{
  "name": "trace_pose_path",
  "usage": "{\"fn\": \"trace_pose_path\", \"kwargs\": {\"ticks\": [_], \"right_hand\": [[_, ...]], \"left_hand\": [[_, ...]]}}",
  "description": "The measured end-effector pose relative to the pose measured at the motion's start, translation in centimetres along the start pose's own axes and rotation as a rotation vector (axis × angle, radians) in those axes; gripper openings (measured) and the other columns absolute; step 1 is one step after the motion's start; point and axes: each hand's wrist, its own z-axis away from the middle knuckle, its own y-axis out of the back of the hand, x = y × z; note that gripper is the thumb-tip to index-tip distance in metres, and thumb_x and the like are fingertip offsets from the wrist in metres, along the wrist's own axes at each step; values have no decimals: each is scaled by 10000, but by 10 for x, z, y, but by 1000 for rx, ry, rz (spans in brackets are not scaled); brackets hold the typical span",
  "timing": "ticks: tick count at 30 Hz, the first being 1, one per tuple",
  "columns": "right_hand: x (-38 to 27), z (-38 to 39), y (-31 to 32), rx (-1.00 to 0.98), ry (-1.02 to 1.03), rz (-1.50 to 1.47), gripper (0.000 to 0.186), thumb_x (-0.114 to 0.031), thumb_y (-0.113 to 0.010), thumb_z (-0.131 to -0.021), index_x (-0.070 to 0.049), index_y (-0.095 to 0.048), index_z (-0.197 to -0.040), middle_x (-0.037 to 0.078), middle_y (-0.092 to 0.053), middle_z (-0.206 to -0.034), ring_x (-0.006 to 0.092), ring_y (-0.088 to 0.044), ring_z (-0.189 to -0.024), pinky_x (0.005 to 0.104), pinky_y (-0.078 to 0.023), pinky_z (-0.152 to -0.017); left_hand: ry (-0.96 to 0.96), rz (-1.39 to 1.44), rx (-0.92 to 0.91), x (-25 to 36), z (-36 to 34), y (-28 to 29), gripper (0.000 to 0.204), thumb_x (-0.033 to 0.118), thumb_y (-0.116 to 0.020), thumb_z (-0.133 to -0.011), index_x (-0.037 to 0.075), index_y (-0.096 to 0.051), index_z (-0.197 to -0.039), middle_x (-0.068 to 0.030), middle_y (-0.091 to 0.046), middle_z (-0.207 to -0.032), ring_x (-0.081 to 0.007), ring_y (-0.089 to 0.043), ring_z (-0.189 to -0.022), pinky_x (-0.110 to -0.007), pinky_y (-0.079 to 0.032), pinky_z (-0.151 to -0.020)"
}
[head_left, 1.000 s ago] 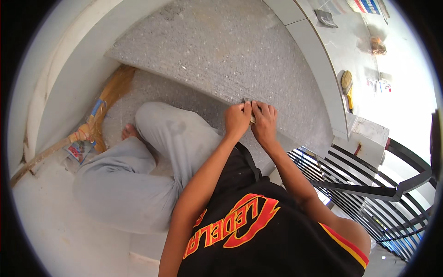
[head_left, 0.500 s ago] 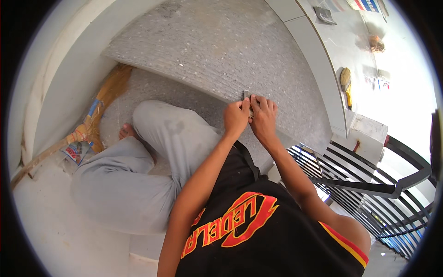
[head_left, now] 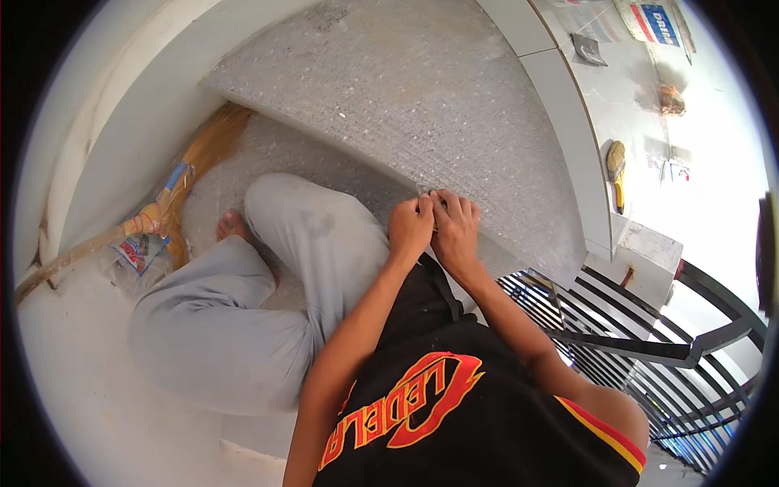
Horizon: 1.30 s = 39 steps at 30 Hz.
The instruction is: Apply grout or adhesive finishing to the tiles on a staircase using a brush and trowel.
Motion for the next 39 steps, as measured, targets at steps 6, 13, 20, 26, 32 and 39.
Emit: {"fn": "trace_pose_path", "kwargs": {"ticks": [6, 13, 20, 26, 32, 39], "right_hand": [[-7, -3, -3, -8, -29, -8, 415, -97, -613, -691, -27, -564, -1098, 76, -534, -1064, 248, -491, -932, 406, -337, -845], [-11, -8, -4, 7, -55, -11, 374, -93, -575, -722, -27, -565, -1089, 66, -536, -1044, 240, -492, -917, 403, -338, -835], [8, -29, 0, -49, 39, -50, 304, -90, -575, -710, -72, -613, -1011, 70, -556, -969, 248, -515, -876, 387, -377, -782], [94, -99, 53, -429, -223, -229, 191, -196, -630, -760, -11, -620, -807, 160, -594, -750, 315, -584, -708, 402, -445, -623], [98, -139, 36, -461, 41, -144, 303, -286, -640, -748, 14, -602, -773, 212, -600, -717, 367, -568, -666, 433, -431, -621], [88, -131, 20, -677, 2, -265, 328, -273, -690, -694, 38, -588, -720, 236, -566, -678, 378, -546, -636, 424, -423, -603]], "left_hand": [[-41, -58, 32, 13, 4, 11, 400, 271, -439, -872, -50, -603, -697, -248, -576, -649, -414, -574, -633, -452, -426, -577], [-52, -56, 34, 10, -3, 13, 392, 257, -444, -866, -58, -600, -691, -251, -573, -653, -413, -575, -626, -451, -423, -563], [45, 228, -39, 10, -10, 18, 455, 336, -454, -888, -52, -635, -735, -163, -591, -573, -215, -587, -514, -340, -431, -489], [165, 404, -164, 72, -7, 61, 328, 318, -558, -863, 11, -654, -926, -51, -614, -698, -93, -549, -548, -212, -452, -540], [-137, 363, 132, 166, -3, 159, 270, 264, -611, -822, 17, -644, -926, -24, -610, -714, -71, -533, -622, -206, -433, -606], [-449, 9, 260, 239, 42, 238, 342, 310, -551, -864, 29, -623, -1044, -34, -611, -839, -75, -532, -741, -221, -428, -754]]}}
